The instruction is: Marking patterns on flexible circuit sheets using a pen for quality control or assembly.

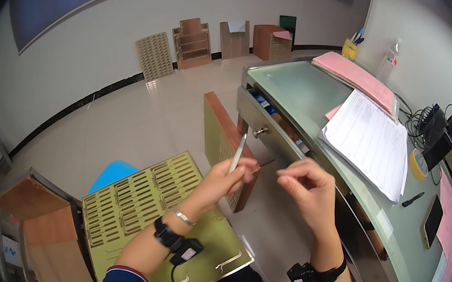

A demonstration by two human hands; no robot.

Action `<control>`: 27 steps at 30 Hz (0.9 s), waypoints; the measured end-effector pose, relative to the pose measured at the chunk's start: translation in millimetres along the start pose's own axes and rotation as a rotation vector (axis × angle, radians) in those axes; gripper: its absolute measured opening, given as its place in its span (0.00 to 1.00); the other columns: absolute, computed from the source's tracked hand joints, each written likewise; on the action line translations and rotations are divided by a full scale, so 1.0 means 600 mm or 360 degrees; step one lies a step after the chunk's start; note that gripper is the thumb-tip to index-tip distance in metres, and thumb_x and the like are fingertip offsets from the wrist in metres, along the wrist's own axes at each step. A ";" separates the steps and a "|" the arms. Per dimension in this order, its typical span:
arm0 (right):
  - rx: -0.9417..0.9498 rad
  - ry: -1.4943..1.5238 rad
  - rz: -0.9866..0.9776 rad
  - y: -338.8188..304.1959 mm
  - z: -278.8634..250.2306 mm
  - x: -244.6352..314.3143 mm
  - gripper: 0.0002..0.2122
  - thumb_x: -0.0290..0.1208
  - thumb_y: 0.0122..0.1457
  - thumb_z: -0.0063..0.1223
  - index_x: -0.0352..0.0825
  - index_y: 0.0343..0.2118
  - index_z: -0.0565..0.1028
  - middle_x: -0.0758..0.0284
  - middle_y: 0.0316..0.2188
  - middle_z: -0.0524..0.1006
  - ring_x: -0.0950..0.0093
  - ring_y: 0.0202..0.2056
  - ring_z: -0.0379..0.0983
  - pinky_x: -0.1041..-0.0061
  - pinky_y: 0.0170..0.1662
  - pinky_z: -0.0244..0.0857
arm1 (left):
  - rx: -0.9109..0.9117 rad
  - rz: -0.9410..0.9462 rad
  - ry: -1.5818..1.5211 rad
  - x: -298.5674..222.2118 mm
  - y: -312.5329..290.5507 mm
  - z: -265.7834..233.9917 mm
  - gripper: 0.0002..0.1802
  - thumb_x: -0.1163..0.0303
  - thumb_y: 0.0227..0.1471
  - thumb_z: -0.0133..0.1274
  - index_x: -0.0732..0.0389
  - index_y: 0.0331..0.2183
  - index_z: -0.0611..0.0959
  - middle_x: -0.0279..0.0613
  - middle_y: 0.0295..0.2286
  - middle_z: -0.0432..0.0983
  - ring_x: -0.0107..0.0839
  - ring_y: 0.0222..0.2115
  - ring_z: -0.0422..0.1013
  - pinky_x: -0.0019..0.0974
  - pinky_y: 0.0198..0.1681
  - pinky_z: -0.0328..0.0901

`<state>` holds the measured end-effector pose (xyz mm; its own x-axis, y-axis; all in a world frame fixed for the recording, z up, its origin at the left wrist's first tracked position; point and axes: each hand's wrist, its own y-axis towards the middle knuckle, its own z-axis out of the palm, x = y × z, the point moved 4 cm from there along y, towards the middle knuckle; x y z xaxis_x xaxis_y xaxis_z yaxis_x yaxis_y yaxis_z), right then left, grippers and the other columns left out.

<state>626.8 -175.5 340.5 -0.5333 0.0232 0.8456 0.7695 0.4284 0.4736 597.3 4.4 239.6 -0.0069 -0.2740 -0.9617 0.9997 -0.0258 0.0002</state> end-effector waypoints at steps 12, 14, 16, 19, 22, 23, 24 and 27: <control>0.0562 0.1271 0.1006 -0.173 0.202 -0.073 0.06 0.22 0.55 0.54 0.29 0.35 0.73 0.66 0.28 0.76 0.79 0.28 0.74 0.82 0.31 0.69 | -0.0528 -0.0161 0.0129 0.037 -0.344 -0.037 0.13 0.65 0.59 0.45 0.63 0.40 0.76 0.27 0.21 0.64 0.15 0.20 0.55 0.20 0.23 0.51; 0.0645 0.1319 0.1025 -0.189 0.229 -0.069 0.05 0.21 0.55 0.53 0.29 0.35 0.73 0.65 0.29 0.76 0.77 0.31 0.75 0.81 0.34 0.70 | -0.0659 -0.0134 0.0122 0.048 -0.381 -0.038 0.12 0.65 0.59 0.45 0.63 0.39 0.76 0.27 0.20 0.64 0.15 0.20 0.55 0.20 0.23 0.51; 0.0709 0.1293 0.0980 -0.205 0.249 -0.062 0.05 0.21 0.55 0.53 0.29 0.34 0.73 0.65 0.29 0.76 0.77 0.32 0.75 0.81 0.34 0.70 | -0.0772 -0.0101 0.0107 0.060 -0.410 -0.040 0.12 0.66 0.59 0.45 0.63 0.39 0.76 0.28 0.20 0.65 0.15 0.20 0.56 0.20 0.23 0.51; 0.0823 0.1168 0.0876 -0.222 0.264 -0.044 0.04 0.20 0.54 0.54 0.29 0.33 0.73 0.65 0.31 0.76 0.77 0.34 0.75 0.80 0.38 0.70 | -0.0823 -0.0102 0.0139 0.076 -0.436 -0.036 0.10 0.67 0.57 0.47 0.63 0.38 0.75 0.28 0.20 0.64 0.15 0.20 0.56 0.20 0.23 0.51; 0.0954 0.1068 0.0626 -0.234 0.275 -0.019 0.04 0.17 0.54 0.53 0.26 0.33 0.74 0.64 0.33 0.76 0.79 0.36 0.73 0.81 0.41 0.69 | -0.0935 0.0100 -0.0113 0.085 -0.453 -0.028 0.08 0.70 0.56 0.49 0.63 0.37 0.75 0.28 0.19 0.64 0.15 0.19 0.57 0.20 0.22 0.51; 0.0960 0.1058 0.0628 -0.237 0.276 -0.016 0.04 0.17 0.54 0.53 0.26 0.33 0.74 0.64 0.33 0.76 0.79 0.36 0.73 0.81 0.41 0.69 | -0.0936 0.0105 -0.0123 0.086 -0.456 -0.025 0.08 0.70 0.56 0.49 0.63 0.37 0.75 0.28 0.19 0.64 0.15 0.19 0.57 0.20 0.22 0.51; 0.0973 0.1012 0.0592 -0.239 0.277 -0.011 0.04 0.17 0.54 0.53 0.26 0.32 0.74 0.64 0.33 0.76 0.79 0.36 0.73 0.81 0.41 0.69 | -0.0941 0.0110 -0.0155 0.085 -0.459 -0.021 0.08 0.71 0.56 0.48 0.63 0.37 0.75 0.29 0.20 0.66 0.15 0.20 0.57 0.20 0.22 0.51; 0.0986 0.0921 0.0519 -0.243 0.282 0.001 0.04 0.18 0.53 0.53 0.27 0.32 0.74 0.64 0.32 0.76 0.79 0.35 0.73 0.81 0.40 0.69 | -0.0894 0.0137 -0.0208 0.090 -0.468 -0.021 0.07 0.72 0.56 0.48 0.64 0.37 0.75 0.31 0.24 0.69 0.15 0.20 0.59 0.20 0.22 0.52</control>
<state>454.8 -85.1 230.3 0.0664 -0.1577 0.9853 0.4356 0.8930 0.1135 316.6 8.8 184.1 0.1078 -0.3700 -0.9227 0.8565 0.5059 -0.1028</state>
